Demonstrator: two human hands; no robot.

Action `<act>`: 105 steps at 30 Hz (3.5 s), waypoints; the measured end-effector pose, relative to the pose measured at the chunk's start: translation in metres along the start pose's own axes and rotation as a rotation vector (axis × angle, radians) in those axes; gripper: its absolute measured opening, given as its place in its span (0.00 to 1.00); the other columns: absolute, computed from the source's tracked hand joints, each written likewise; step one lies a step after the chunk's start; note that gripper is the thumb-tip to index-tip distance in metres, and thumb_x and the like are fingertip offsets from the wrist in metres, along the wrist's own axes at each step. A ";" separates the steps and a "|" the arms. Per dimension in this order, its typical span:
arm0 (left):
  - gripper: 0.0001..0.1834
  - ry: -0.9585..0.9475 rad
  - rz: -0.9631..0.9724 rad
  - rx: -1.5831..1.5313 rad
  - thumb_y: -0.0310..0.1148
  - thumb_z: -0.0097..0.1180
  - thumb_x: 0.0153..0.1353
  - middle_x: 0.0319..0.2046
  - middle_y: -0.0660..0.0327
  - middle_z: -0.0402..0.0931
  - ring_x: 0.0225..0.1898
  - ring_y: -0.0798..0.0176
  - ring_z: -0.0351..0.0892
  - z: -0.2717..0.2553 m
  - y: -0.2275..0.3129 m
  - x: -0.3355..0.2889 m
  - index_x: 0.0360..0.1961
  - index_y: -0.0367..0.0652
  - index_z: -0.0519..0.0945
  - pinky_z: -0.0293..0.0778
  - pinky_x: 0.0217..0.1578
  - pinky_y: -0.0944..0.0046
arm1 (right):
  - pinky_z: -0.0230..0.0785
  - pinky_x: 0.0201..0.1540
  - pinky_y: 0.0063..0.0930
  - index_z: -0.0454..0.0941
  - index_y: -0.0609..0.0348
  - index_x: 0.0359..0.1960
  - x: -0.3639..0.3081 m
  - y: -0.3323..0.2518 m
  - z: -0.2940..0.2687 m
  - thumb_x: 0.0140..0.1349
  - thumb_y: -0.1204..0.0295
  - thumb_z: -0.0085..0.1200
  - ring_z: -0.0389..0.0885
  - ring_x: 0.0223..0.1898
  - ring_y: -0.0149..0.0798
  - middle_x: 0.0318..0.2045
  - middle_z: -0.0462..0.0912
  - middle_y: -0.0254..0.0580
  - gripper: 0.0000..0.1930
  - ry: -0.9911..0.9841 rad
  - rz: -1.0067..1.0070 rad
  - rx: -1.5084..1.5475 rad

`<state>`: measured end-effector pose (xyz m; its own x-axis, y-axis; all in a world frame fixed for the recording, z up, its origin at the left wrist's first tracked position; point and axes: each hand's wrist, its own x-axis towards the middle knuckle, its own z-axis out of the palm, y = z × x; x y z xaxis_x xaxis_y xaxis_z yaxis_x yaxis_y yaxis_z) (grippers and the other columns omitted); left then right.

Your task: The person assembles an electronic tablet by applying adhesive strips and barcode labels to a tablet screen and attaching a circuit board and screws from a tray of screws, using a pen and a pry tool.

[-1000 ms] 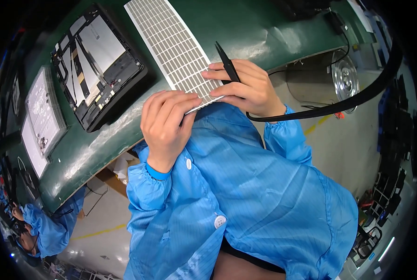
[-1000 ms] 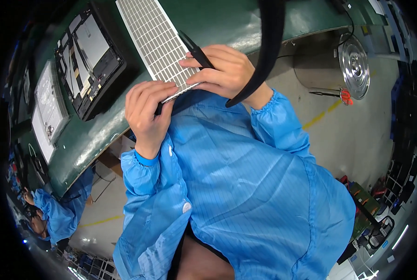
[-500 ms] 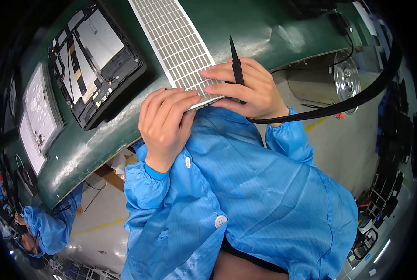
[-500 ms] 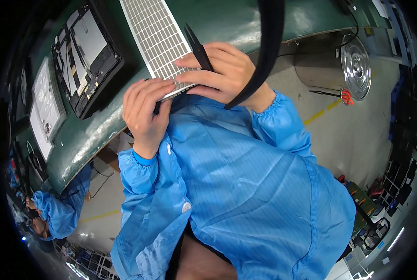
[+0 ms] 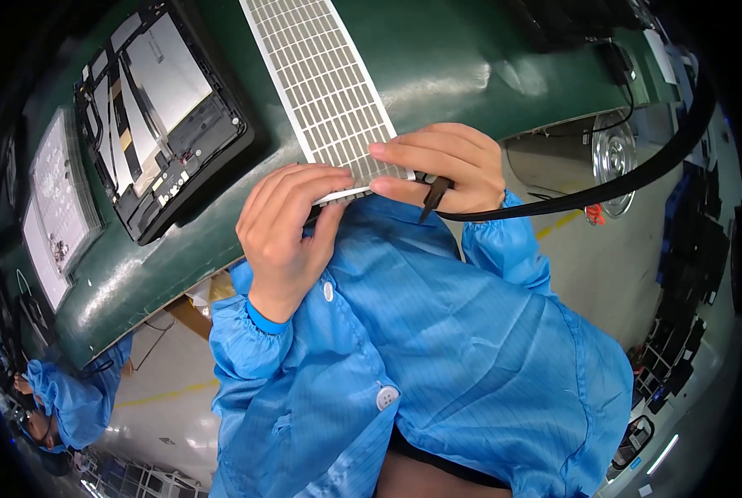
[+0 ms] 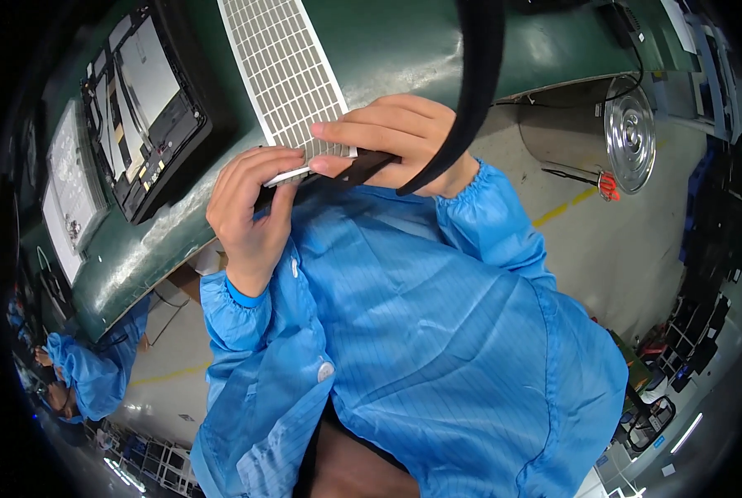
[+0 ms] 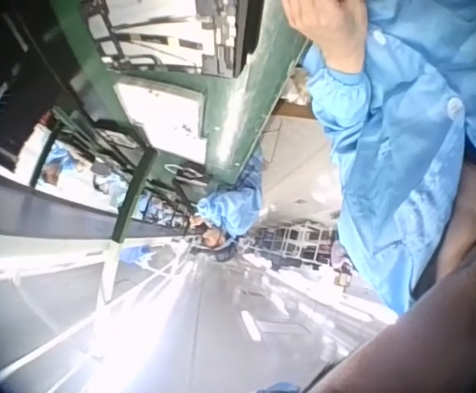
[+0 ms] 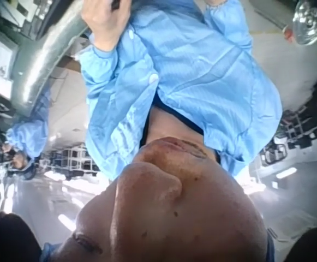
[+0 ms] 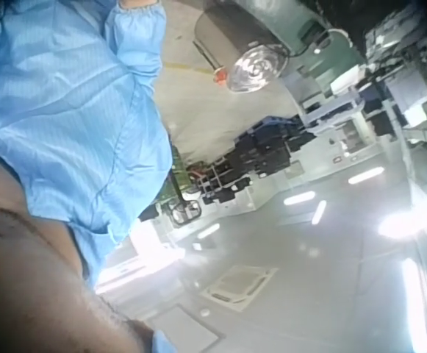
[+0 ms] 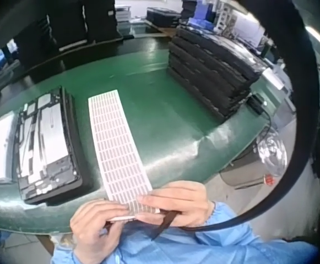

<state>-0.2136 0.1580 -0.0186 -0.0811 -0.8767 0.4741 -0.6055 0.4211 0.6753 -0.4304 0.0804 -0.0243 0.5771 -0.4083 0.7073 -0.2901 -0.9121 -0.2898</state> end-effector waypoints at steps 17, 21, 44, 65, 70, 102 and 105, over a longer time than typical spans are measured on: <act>0.12 -0.024 -0.043 -0.033 0.21 0.70 0.48 0.35 0.59 0.85 0.39 0.54 0.85 0.003 0.003 0.010 0.35 0.41 0.85 0.80 0.46 0.56 | 0.77 0.30 0.25 0.90 0.44 0.43 -0.003 0.014 0.004 0.52 0.66 0.75 0.87 0.31 0.35 0.38 0.90 0.33 0.15 0.115 0.053 0.108; 0.12 -0.017 -0.033 -0.031 0.21 0.70 0.48 0.35 0.59 0.85 0.40 0.53 0.85 0.003 0.003 0.009 0.35 0.41 0.85 0.80 0.46 0.56 | 0.74 0.28 0.24 0.90 0.45 0.43 -0.005 0.010 0.001 0.47 0.69 0.77 0.87 0.31 0.36 0.37 0.90 0.34 0.18 0.084 0.091 0.105; 0.08 -0.061 -0.100 -0.097 0.26 0.70 0.54 0.35 0.59 0.86 0.37 0.54 0.85 -0.001 0.001 0.021 0.35 0.40 0.85 0.77 0.40 0.59 | 0.79 0.38 0.25 0.88 0.43 0.49 -0.008 0.016 -0.002 0.50 0.71 0.73 0.87 0.41 0.36 0.51 0.87 0.32 0.22 0.094 0.026 0.098; 0.20 0.124 0.256 0.007 0.30 0.79 0.43 0.32 0.59 0.87 0.35 0.56 0.87 -0.014 0.014 0.026 0.38 0.39 0.85 0.82 0.41 0.57 | 0.73 0.38 0.31 0.88 0.47 0.32 0.042 -0.004 -0.015 0.42 0.78 0.68 0.86 0.34 0.36 0.32 0.88 0.28 0.13 -0.073 0.124 0.278; 0.18 0.184 0.352 0.002 0.29 0.77 0.44 0.31 0.62 0.85 0.34 0.60 0.87 -0.012 0.006 0.020 0.39 0.42 0.87 0.82 0.39 0.60 | 0.72 0.37 0.31 0.89 0.48 0.35 0.043 -0.009 -0.019 0.43 0.77 0.69 0.84 0.31 0.37 0.31 0.87 0.29 0.15 -0.111 0.127 0.342; 0.16 0.460 0.608 0.136 0.32 0.74 0.39 0.44 0.65 0.75 0.39 0.61 0.76 -0.005 -0.010 0.005 0.35 0.54 0.90 0.76 0.35 0.63 | 0.72 0.34 0.30 0.89 0.44 0.35 0.043 -0.022 -0.015 0.45 0.71 0.71 0.82 0.28 0.36 0.29 0.86 0.28 0.13 -0.103 0.109 0.221; 0.17 0.414 0.567 0.133 0.32 0.73 0.42 0.45 0.66 0.75 0.40 0.62 0.76 -0.009 -0.003 0.007 0.38 0.56 0.91 0.75 0.36 0.64 | 0.73 0.34 0.30 0.89 0.45 0.35 0.043 -0.022 -0.017 0.45 0.71 0.72 0.82 0.28 0.37 0.28 0.86 0.29 0.13 -0.097 0.110 0.212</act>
<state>-0.2053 0.1532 -0.0119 -0.1206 -0.3599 0.9252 -0.6531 0.7307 0.1991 -0.4118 0.0834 0.0234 0.6243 -0.4981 0.6018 -0.1949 -0.8453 -0.4975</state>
